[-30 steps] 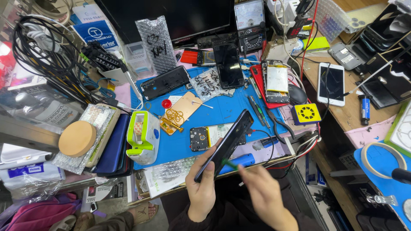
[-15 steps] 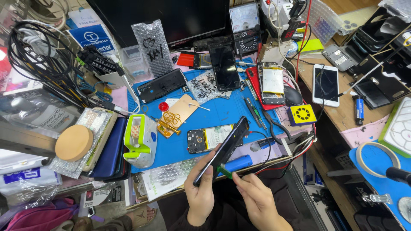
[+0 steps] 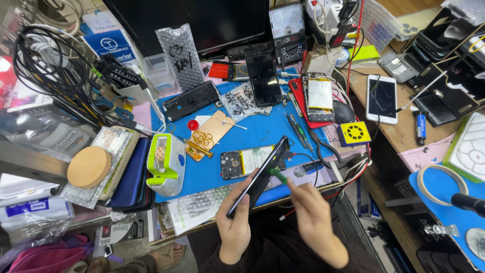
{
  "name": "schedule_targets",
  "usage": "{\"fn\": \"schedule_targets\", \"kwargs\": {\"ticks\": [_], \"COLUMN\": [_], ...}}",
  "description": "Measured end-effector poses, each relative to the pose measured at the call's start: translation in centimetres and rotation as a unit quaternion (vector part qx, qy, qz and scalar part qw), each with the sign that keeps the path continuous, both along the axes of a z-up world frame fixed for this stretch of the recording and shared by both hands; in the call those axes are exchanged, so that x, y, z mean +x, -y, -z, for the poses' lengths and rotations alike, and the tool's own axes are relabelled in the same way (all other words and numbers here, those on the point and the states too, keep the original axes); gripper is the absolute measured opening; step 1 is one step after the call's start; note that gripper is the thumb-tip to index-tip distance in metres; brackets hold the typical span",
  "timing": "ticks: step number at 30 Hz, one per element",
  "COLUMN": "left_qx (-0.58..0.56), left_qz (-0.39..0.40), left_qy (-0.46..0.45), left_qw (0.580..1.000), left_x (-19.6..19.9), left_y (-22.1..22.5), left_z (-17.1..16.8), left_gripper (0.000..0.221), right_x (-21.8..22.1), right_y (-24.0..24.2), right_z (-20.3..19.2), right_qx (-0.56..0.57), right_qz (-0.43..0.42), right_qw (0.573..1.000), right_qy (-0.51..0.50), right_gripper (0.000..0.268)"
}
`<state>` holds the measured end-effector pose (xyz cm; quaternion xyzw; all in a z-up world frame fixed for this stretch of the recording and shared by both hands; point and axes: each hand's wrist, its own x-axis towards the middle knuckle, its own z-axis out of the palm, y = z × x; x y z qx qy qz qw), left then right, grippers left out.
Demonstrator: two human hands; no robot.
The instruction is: The person removes a phone battery and screen assembly from a device frame using a prying tool, then connects a replacement screen to the internal components and peels away protective film.
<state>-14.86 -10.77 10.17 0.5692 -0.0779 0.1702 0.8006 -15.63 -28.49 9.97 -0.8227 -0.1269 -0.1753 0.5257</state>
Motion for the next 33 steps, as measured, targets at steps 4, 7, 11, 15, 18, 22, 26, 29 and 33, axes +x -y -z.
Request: {"fn": "schedule_targets", "kwargs": {"ticks": [4,7,11,15,18,22,26,29,33], "left_qx": [0.025,0.056,0.063,0.068,0.037,0.059,0.015,0.000,0.032], "left_qz": [-0.018,-0.028,-0.019,-0.038,-0.028,-0.014,0.005,0.017,0.017], "left_qy": [-0.025,-0.034,-0.018,-0.033,-0.054,-0.028,-0.032,0.007,0.068], "left_qw": [0.999,0.997,0.998,0.996,0.997,0.998,0.999,1.000,0.997], "left_x": [1.3,2.1,2.3,2.7,2.1,1.8,1.2,0.5,-0.4], "left_y": [-0.5,-1.3,-1.7,-1.8,-2.1,-2.2,-2.5,-2.6,-3.0], "left_z": [0.3,0.9,0.9,0.8,1.0,0.7,1.0,1.0,0.2], "left_gripper": [0.034,0.034,0.035,0.036,0.037,0.036,0.035,0.033,0.030], "right_x": [-0.2,0.7,2.5,1.6,1.6,1.8,1.1,1.7,1.5], "right_y": [-0.6,-0.5,-0.3,-0.9,-0.6,-0.7,-0.1,2.2,4.1], "right_z": [0.2,0.3,0.7,1.4,1.6,1.1,1.3,1.5,1.2], "right_qx": [0.068,0.074,0.043,0.046,0.069,0.048,0.055,0.139,0.163], "right_qz": [-0.159,-0.061,-0.003,-0.109,-0.052,-0.063,-0.109,-0.034,0.028], "right_qw": [0.983,0.992,0.999,0.993,0.996,0.997,0.992,0.990,0.986], "right_qy": [-0.058,-0.084,-0.033,-0.027,-0.035,-0.026,0.008,0.008,0.026], "right_gripper": [0.039,0.039,0.039,0.041,0.039,0.043,0.035,0.032,0.036]}}
